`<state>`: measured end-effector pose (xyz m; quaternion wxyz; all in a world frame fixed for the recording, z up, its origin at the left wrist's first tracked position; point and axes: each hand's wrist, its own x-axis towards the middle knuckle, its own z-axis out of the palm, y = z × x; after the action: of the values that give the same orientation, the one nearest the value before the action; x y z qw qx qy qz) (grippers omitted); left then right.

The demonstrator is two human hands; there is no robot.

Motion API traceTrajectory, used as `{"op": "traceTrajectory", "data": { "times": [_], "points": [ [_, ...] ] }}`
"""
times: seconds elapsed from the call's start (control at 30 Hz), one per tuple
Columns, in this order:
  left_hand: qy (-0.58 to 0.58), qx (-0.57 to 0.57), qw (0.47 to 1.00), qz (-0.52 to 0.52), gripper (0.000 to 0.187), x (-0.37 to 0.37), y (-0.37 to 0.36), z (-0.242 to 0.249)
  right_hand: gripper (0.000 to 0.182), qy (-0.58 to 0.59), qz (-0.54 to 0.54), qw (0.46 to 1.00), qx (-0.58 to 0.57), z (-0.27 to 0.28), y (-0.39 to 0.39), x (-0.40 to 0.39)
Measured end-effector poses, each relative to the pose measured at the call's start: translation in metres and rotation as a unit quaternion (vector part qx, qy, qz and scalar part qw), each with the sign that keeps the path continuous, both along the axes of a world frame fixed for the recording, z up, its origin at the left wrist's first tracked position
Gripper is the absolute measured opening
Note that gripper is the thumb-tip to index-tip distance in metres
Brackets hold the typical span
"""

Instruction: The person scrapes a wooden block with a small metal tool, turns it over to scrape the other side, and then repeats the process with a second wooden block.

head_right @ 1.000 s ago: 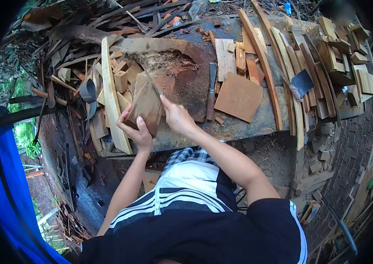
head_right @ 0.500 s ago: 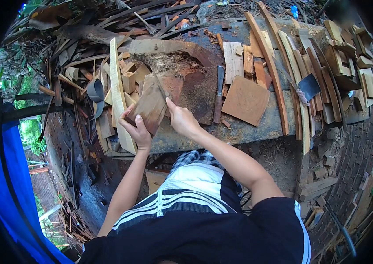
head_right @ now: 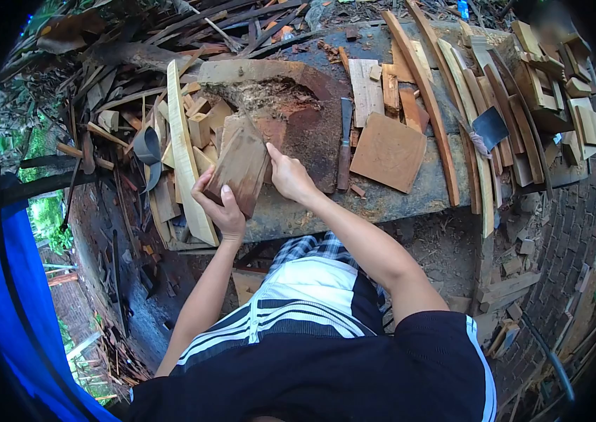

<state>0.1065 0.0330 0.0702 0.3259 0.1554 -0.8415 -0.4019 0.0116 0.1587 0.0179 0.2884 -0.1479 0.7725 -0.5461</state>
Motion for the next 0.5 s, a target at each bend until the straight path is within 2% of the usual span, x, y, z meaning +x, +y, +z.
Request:
{"op": "traceTrajectory", "data": {
  "times": [0.07,0.17,0.27,0.3,0.37,0.5],
  "points": [
    [0.006,-0.013,1.0,-0.008,0.04,-0.006,-0.003,-0.003,0.044,0.036,-0.023,0.999,-0.009,0.005,0.002,0.009],
    [0.005,0.043,0.999,0.028,0.04,0.0,-0.003,-0.006,0.044,0.074,-0.016,0.996,-0.037,0.003,0.004,0.02],
    [-0.019,0.107,0.991,0.072,0.039,-0.008,-0.008,0.006,0.044,0.026,-0.014,1.0,0.012,0.001,-0.009,0.003],
    [-0.017,0.105,0.992,0.071,0.039,-0.007,-0.009,0.006,0.044,0.028,-0.014,0.999,0.01,0.004,-0.009,0.002],
    [-0.01,0.033,0.999,0.012,0.038,-0.005,-0.012,0.0,0.045,-0.009,0.005,0.999,0.032,0.009,-0.003,-0.002],
    [-0.007,0.018,1.0,0.001,0.039,-0.001,-0.009,-0.005,0.044,0.054,-0.007,0.998,-0.021,0.006,0.007,0.014]
  ]
}}
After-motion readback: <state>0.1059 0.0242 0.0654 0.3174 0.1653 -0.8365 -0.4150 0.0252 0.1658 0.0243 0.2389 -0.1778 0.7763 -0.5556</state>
